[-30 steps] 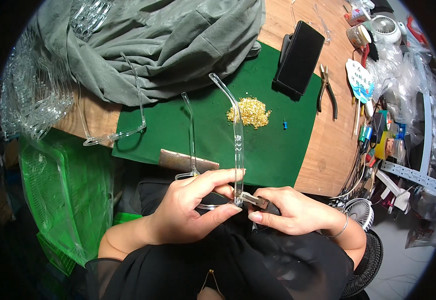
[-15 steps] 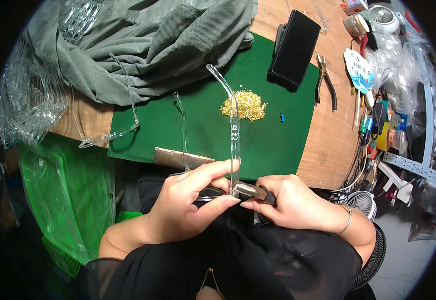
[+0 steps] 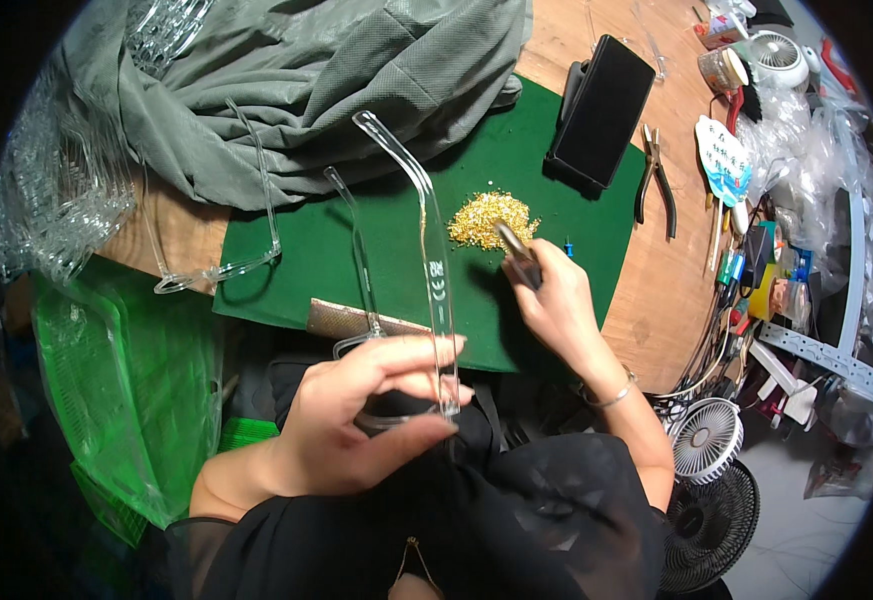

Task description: The person assembles a pair of clear eyeglasses by inserting small gold-colored components into the frame using pliers. They repeatedly adjust the frame and components, occasionally picking up additional parts from the table.

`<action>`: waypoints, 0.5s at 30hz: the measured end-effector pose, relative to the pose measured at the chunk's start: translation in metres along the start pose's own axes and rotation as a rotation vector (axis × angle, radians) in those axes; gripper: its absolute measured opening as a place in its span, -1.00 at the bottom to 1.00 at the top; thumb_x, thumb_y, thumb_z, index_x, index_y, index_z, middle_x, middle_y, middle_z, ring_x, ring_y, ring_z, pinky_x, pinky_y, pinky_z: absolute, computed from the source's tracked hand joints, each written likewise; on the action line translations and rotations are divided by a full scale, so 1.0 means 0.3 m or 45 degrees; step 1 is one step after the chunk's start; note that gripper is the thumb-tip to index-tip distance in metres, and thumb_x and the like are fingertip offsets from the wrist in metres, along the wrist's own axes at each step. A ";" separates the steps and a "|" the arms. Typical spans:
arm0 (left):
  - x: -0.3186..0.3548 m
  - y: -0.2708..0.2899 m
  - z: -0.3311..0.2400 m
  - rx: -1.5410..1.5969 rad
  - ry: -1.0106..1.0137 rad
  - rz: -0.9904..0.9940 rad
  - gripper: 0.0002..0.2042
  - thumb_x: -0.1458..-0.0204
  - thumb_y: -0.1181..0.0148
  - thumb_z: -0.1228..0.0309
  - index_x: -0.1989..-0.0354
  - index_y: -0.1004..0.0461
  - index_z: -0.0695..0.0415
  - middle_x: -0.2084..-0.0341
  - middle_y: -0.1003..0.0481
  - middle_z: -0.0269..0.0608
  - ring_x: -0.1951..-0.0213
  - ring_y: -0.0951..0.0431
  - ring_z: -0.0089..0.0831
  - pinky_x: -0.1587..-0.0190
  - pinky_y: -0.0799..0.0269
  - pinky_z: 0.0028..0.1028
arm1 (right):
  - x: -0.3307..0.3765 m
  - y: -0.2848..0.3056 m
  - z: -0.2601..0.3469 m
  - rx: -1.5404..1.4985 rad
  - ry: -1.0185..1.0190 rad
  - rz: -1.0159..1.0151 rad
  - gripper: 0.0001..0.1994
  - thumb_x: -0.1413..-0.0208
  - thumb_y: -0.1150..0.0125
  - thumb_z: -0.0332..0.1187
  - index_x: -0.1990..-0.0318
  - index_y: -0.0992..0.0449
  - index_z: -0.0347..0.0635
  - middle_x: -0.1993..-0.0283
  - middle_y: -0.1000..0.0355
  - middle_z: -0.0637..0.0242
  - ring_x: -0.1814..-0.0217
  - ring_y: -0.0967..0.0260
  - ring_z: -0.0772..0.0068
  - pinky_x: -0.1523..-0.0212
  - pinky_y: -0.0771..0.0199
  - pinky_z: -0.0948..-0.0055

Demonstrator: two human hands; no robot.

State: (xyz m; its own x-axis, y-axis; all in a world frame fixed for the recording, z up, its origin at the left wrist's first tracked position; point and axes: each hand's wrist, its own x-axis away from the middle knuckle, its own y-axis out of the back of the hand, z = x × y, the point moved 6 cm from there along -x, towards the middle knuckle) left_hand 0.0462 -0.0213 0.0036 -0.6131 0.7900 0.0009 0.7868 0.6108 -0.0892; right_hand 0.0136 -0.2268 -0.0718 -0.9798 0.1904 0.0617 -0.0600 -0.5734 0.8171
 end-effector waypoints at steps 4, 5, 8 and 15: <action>0.004 0.009 0.015 0.059 0.024 -0.124 -0.51 0.13 -0.30 0.56 -0.01 -0.29 0.36 0.27 -0.54 -0.06 0.18 -0.56 -0.34 0.00 -0.38 -0.41 | -0.001 -0.040 0.017 0.112 0.053 -0.021 -0.80 0.18 -0.18 -0.53 0.31 -0.39 -0.25 0.35 -0.36 0.14 0.25 -0.33 0.08 0.24 -0.27 0.24; 0.004 0.014 0.014 0.073 0.008 -0.153 -0.52 0.15 -0.32 0.57 0.00 -0.32 0.34 0.25 -0.55 -0.06 0.18 -0.57 -0.33 0.00 -0.36 -0.43 | 0.004 -0.042 0.007 0.089 0.036 -0.027 -0.79 0.18 -0.19 -0.53 0.31 -0.40 -0.25 0.35 -0.36 0.15 0.25 -0.33 0.09 0.25 -0.26 0.25; -0.002 0.030 0.017 0.015 -0.031 -0.182 -0.52 0.15 -0.32 0.56 0.01 -0.32 0.34 0.26 -0.55 -0.06 0.19 -0.57 -0.32 0.01 -0.37 -0.43 | -0.001 -0.044 0.014 0.094 0.037 -0.042 -0.78 0.17 -0.22 -0.52 0.30 -0.39 -0.24 0.37 -0.35 0.17 0.28 -0.33 0.07 0.28 -0.26 0.25; -0.033 -0.014 0.001 -0.128 -0.065 -0.110 -0.54 0.14 -0.31 0.54 0.01 -0.35 0.31 0.32 -0.57 -0.15 0.20 -0.56 -0.36 0.03 -0.37 -0.46 | 0.000 -0.039 -0.001 -0.022 0.009 -0.015 -0.82 0.13 -0.22 -0.50 0.33 -0.39 -0.25 0.38 -0.34 0.17 0.33 -0.32 0.09 0.31 -0.24 0.28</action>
State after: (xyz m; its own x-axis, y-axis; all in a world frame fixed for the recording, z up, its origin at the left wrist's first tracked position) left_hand 0.0488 -0.0317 0.0036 -0.6797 0.7320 -0.0468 0.7325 0.6807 0.0090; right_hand 0.0143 -0.2201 -0.0816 -0.9803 0.1916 0.0478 -0.0749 -0.5847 0.8078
